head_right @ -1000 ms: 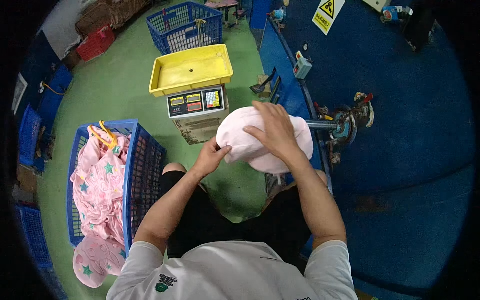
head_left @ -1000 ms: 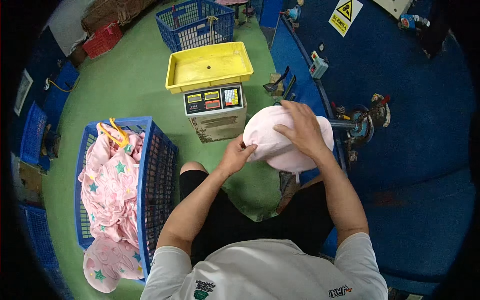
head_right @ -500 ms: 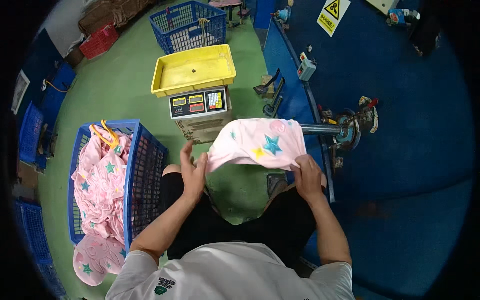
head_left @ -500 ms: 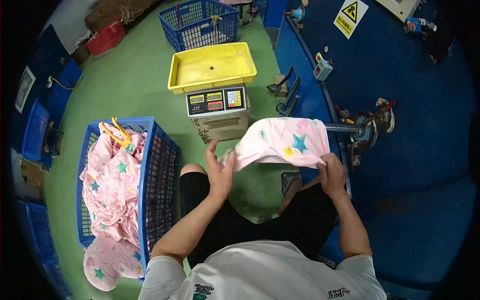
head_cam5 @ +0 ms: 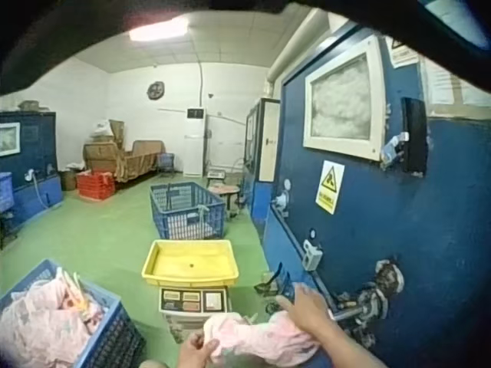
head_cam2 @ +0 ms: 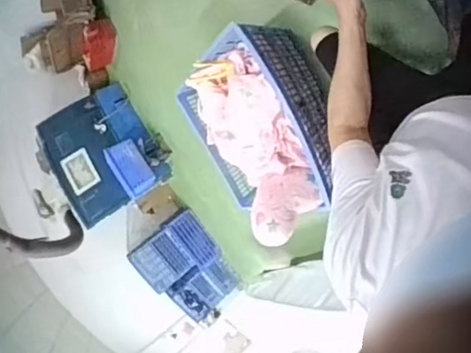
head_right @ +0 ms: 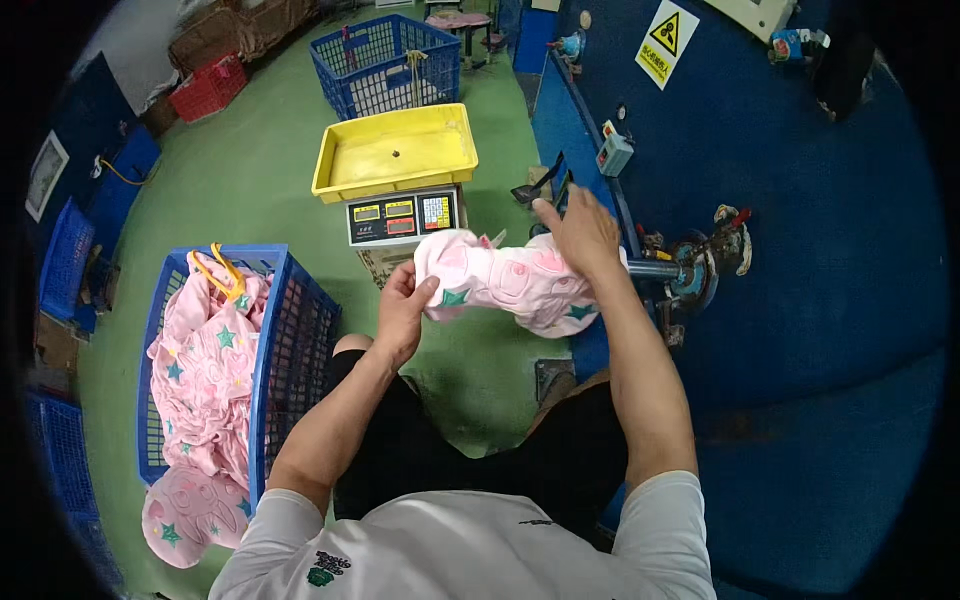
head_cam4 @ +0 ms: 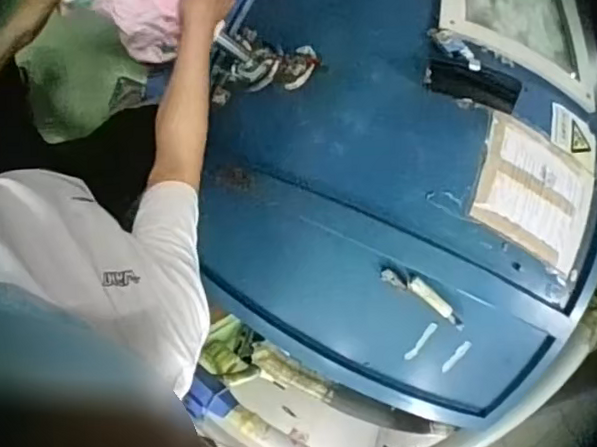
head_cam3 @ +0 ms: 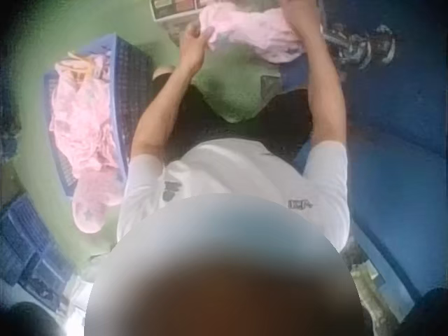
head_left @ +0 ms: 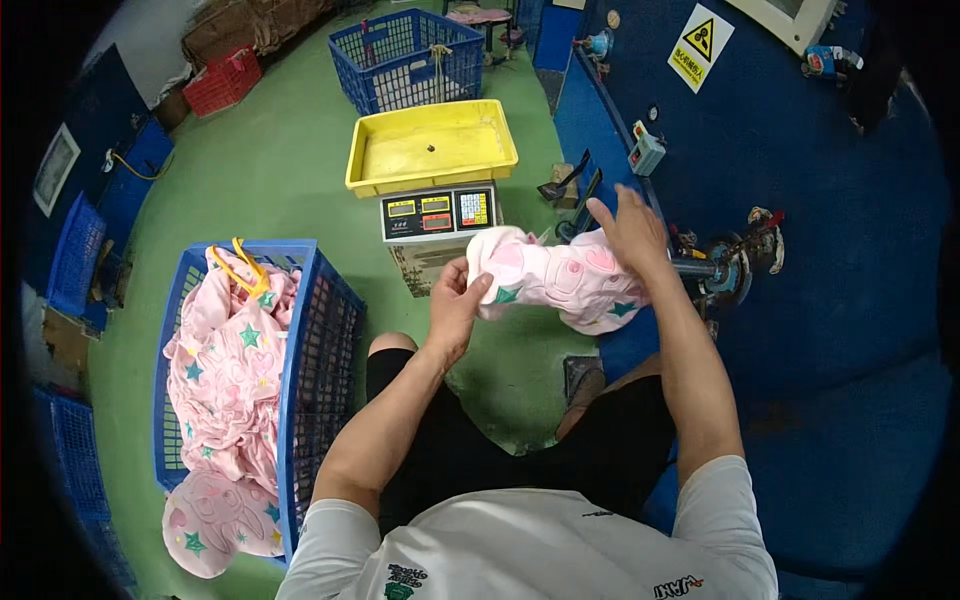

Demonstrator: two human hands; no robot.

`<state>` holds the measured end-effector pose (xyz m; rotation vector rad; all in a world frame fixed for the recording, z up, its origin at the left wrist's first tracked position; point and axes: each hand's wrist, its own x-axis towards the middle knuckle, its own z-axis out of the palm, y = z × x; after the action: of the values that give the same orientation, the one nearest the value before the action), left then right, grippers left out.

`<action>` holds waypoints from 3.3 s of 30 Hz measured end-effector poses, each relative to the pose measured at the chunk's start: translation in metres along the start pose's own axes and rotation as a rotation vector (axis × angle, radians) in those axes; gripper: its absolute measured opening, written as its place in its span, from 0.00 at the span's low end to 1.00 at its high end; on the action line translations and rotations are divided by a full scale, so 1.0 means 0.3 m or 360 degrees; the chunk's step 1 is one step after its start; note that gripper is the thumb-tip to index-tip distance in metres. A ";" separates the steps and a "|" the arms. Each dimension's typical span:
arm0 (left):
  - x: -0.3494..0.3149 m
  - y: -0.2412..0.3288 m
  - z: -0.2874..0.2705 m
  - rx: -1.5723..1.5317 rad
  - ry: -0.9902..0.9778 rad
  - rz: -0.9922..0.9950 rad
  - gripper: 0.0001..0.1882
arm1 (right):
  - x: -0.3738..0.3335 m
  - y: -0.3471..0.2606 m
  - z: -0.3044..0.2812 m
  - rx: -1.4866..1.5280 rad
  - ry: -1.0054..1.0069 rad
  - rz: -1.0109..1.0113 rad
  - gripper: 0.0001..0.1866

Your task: Stuffing heart-shaped plush toys with fiberfill and checking their weight on a digital scale.

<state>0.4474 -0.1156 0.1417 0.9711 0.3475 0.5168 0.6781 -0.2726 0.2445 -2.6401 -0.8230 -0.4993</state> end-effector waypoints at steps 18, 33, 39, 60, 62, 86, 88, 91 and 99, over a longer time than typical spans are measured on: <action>0.090 0.187 0.013 0.0982 0.0050 0.0330 0.41 | -0.089 0.234 0.037 0.0822 0.0476 0.0251 0.18; 0.086 0.239 0.071 0.0782 0.0059 0.0299 0.39 | -0.112 0.235 0.038 0.0718 0.0509 0.0144 0.21; 0.116 0.198 -0.012 0.0605 0.0004 0.0127 0.40 | -0.117 0.143 0.038 0.0706 0.0520 0.0033 0.23; 0.087 0.123 -0.095 0.0621 -0.0036 0.0182 0.42 | -0.123 0.127 0.044 0.0794 0.0528 -0.0071 0.23; 0.093 0.172 -0.062 0.0667 -0.0032 0.0240 0.43 | -0.133 0.132 0.040 0.0831 0.0530 -0.0044 0.23; 0.120 0.447 -0.102 0.1450 -0.0796 -0.0160 0.56 | -0.144 -0.039 0.057 0.0781 0.0279 -0.0445 0.20; 0.137 0.429 -0.085 0.1621 -0.0743 -0.0134 0.54 | -0.143 -0.065 0.067 0.0743 0.0234 -0.0527 0.18; 0.159 0.390 -0.057 0.1795 -0.0693 -0.0105 0.52 | -0.138 -0.096 0.076 0.0705 0.0195 -0.0606 0.17; 0.127 0.233 -0.031 0.1492 -0.0541 0.0147 0.46 | -0.140 -0.183 0.038 0.0668 0.0161 -0.1050 0.13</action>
<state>0.4562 -0.0557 0.1943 1.9602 0.2304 0.2438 0.6157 -0.2451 0.2280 -1.9125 -1.5722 -0.5344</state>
